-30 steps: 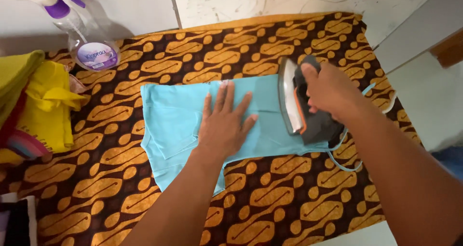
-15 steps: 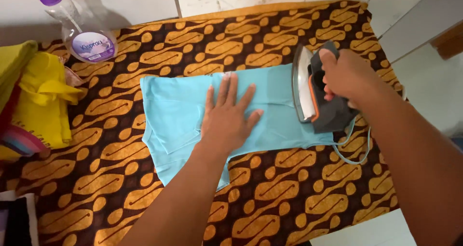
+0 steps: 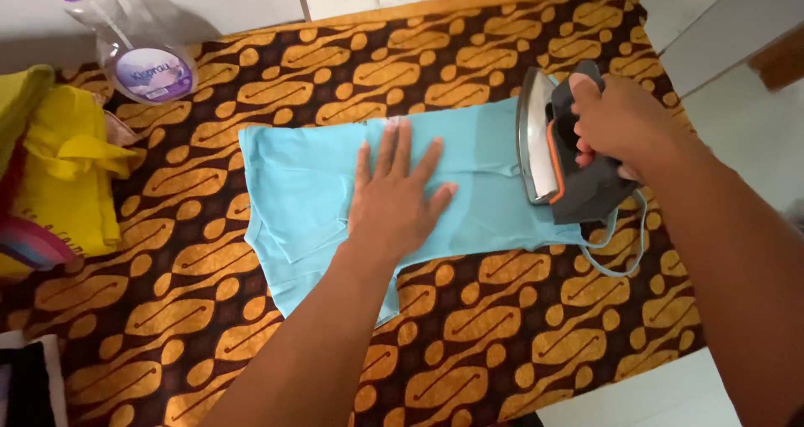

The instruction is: Ironing and folding a light blue garment on an ironing board.

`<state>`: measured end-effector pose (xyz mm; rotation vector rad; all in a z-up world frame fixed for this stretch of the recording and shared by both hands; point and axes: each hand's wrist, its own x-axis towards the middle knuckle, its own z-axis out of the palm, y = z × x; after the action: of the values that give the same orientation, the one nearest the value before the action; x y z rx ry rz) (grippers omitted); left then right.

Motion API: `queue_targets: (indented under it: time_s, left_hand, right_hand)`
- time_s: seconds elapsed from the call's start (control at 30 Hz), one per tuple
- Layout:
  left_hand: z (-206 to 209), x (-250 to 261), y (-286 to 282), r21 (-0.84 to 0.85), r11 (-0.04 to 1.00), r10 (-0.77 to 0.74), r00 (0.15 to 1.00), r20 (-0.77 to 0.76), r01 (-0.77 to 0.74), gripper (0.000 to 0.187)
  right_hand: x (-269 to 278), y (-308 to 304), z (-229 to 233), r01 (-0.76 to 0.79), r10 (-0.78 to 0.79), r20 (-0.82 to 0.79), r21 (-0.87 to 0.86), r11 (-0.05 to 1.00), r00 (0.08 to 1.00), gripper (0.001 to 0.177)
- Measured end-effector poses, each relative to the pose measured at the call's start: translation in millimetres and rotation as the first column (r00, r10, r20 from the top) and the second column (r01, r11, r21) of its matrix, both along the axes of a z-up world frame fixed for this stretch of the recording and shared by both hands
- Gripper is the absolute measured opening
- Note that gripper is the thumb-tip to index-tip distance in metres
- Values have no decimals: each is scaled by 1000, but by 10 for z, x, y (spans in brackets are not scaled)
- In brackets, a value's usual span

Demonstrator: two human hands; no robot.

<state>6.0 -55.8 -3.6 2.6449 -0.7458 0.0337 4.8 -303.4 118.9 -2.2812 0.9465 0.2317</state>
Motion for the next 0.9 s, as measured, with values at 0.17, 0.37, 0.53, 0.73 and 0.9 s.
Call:
queue_targets:
  time_s: [0.17, 0.37, 0.53, 0.73, 0.9]
  left_hand:
    - [40, 12, -18, 4, 1000, -10, 1000, -16, 10, 66]
    - [113, -17, 1, -4, 1000, -7, 998, -56, 6, 66]
    - [86, 3, -20, 27, 1000, -8, 998, -61, 9, 66]
    - [88, 15, -26, 24, 1000, -7, 998, -64, 8, 66]
    - [42, -22, -15, 0, 1000, -9, 1000, -11, 9, 66]
  right_hand:
    - [-216, -54, -81, -65, 65, 5, -35, 997, 998, 52]
    - [-230, -122, -121, -19, 19, 14, 24, 1000, 1000, 53]
    - [-80, -7, 111, 63, -63, -11, 63, 996, 998, 51]
    - [-327, -239, -115, -13, 13, 2, 58, 998, 1000, 53]
    - [-193, -296, -127, -10, 11, -9, 49, 999, 1000, 54]
